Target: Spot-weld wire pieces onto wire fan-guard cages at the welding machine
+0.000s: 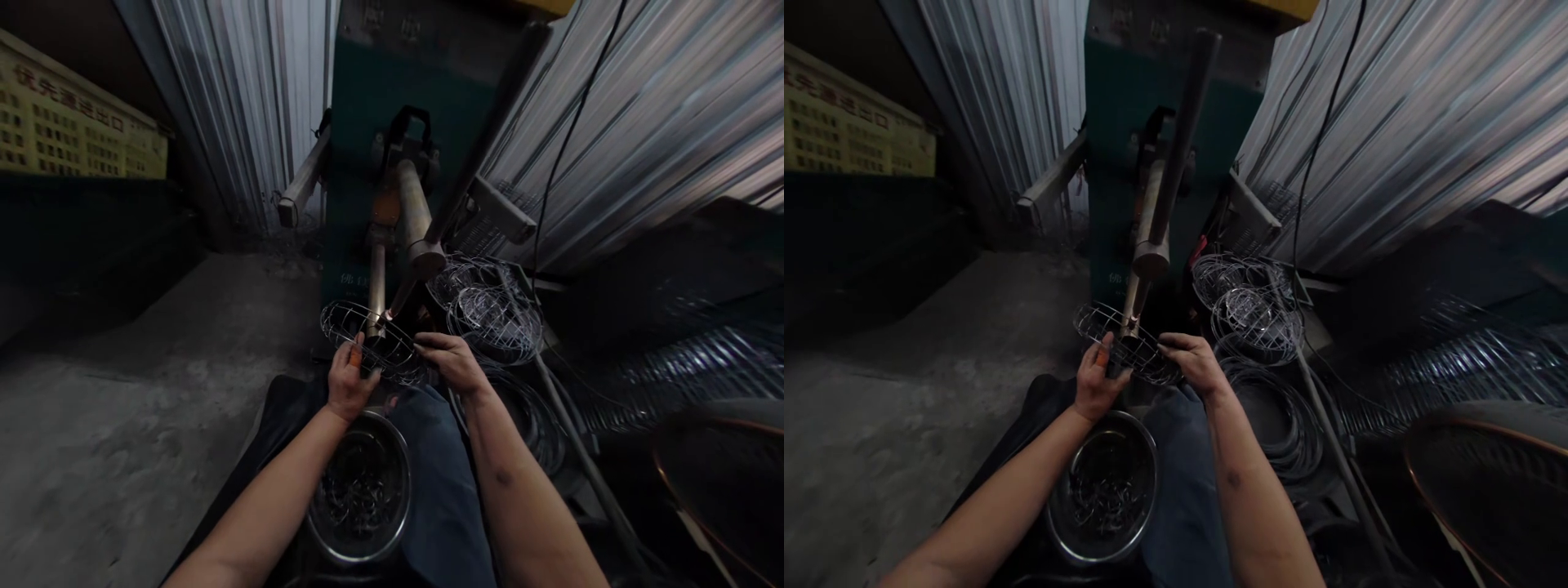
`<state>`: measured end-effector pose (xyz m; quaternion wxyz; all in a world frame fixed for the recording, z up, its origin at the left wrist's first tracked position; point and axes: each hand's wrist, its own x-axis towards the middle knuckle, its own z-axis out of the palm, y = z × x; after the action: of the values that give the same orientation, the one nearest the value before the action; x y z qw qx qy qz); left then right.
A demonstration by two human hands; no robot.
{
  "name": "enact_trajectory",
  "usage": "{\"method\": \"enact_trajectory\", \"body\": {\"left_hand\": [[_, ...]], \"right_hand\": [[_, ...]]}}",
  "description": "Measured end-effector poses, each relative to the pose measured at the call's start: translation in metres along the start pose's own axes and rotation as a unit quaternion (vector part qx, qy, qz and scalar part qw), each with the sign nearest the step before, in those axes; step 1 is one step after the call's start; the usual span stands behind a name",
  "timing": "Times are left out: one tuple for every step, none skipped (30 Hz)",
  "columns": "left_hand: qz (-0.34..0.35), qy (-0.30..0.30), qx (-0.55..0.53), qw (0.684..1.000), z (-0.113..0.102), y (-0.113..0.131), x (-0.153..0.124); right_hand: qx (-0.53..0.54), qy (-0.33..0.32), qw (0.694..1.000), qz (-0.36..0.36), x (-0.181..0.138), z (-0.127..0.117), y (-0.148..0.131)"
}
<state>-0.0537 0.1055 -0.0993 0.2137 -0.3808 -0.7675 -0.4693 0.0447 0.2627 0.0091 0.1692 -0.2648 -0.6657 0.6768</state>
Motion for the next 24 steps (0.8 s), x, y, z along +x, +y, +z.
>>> {"method": "enact_trajectory", "body": {"left_hand": [[0.0,0.005,0.004,1.0,0.003,0.0,0.002],[0.001,0.009,0.007,1.0,0.005,-0.001,0.004],[0.001,0.009,0.008,1.0,0.007,-0.001,0.005],[-0.001,0.006,0.01,1.0,0.008,0.0,0.006],[-0.004,0.003,0.012,1.0,0.009,0.0,0.008],[-0.007,-0.001,0.013,1.0,0.01,0.0,0.009],[-0.01,-0.005,0.013,1.0,0.011,0.0,0.01],[-0.013,-0.009,0.012,1.0,0.012,0.0,0.011],[-0.016,-0.013,0.01,1.0,0.013,0.0,0.011],[-0.019,-0.016,0.008,1.0,0.013,0.0,0.011],[-0.022,-0.019,0.007,1.0,0.014,0.0,0.01],[-0.025,-0.022,0.007,0.999,0.016,0.0,0.009],[-0.028,-0.024,0.006,0.999,0.017,-0.001,0.008],[-0.029,-0.024,0.006,0.999,0.018,-0.001,0.006],[-0.027,-0.022,0.005,0.999,0.019,-0.001,0.004],[-0.024,-0.019,0.003,1.0,0.02,-0.001,0.002],[-0.021,-0.016,0.001,1.0,0.021,-0.001,0.001],[-0.019,-0.014,0.002,1.0,0.021,-0.001,-0.001],[-0.021,-0.015,0.008,1.0,0.02,0.0,-0.001],[-0.026,-0.02,0.019,0.999,0.018,0.001,-0.001],[-0.032,-0.027,0.033,0.999,0.014,0.002,-0.001],[-0.034,-0.036,0.047,0.998,0.01,0.003,0.0],[-0.031,-0.043,0.06,0.997,0.005,0.005,0.002],[-0.024,-0.047,0.067,0.996,0.0,0.007,0.003]], "right_hand": [[0.003,0.006,1.0,0.0,0.003,0.001,-0.001],[0.008,0.01,1.0,0.0,0.006,0.002,-0.002],[0.015,0.012,1.0,0.001,0.009,0.002,-0.003],[0.021,0.011,1.0,0.002,0.011,0.002,-0.003],[0.024,0.011,1.0,0.002,0.012,0.001,-0.003],[0.025,0.011,1.0,0.001,0.014,0.0,-0.003],[0.025,0.013,1.0,-0.001,0.015,0.0,-0.002],[0.023,0.017,1.0,-0.002,0.016,-0.001,-0.002],[0.021,0.019,1.0,-0.001,0.016,-0.002,-0.002],[0.02,0.021,1.0,0.0,0.017,-0.002,-0.002],[0.021,0.024,0.999,0.002,0.017,-0.002,-0.002],[0.022,0.027,0.999,0.004,0.017,-0.001,-0.003],[0.024,0.032,0.999,0.004,0.016,-0.001,-0.003],[0.025,0.035,0.999,0.004,0.016,0.0,-0.004],[0.025,0.039,0.999,0.002,0.015,0.001,-0.005],[0.023,0.042,0.999,-0.002,0.013,0.002,-0.006],[0.021,0.044,0.999,-0.007,0.012,0.003,-0.007],[0.02,0.046,0.999,-0.011,0.011,0.004,-0.008],[0.02,0.048,0.999,-0.012,0.01,0.004,-0.009],[0.024,0.05,0.998,-0.012,0.01,0.005,-0.01],[0.032,0.051,0.998,-0.007,0.009,0.005,-0.01],[0.042,0.05,0.998,0.001,0.01,0.004,-0.011],[0.054,0.051,0.997,0.011,0.01,0.004,-0.012],[0.066,0.052,0.996,0.021,0.011,0.003,-0.012]]}}
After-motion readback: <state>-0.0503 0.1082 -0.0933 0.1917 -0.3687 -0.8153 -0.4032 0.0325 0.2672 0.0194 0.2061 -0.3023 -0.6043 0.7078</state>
